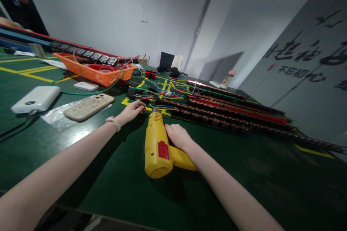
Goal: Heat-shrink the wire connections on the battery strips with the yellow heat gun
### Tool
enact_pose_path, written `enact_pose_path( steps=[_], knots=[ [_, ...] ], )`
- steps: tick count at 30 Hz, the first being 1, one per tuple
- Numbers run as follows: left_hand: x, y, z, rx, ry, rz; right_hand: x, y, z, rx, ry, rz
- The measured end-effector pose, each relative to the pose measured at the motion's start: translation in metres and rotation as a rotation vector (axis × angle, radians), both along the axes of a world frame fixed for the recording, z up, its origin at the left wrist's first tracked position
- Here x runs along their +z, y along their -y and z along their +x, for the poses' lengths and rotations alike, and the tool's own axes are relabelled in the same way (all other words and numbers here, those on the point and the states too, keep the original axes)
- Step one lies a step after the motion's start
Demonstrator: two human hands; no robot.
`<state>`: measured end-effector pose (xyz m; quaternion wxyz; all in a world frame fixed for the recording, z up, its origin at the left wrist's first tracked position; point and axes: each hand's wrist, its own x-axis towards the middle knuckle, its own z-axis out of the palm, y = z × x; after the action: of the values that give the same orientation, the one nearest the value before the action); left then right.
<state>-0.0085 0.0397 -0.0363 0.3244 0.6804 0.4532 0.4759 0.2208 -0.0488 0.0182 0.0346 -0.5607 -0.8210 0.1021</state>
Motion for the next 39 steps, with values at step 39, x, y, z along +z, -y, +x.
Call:
enact_pose_path(
  steps=[39],
  knots=[
    [-0.001,0.000,-0.002,-0.017,-0.020,-0.019,0.006,0.000,0.050,-0.227,-0.118,-0.035]
  ],
)
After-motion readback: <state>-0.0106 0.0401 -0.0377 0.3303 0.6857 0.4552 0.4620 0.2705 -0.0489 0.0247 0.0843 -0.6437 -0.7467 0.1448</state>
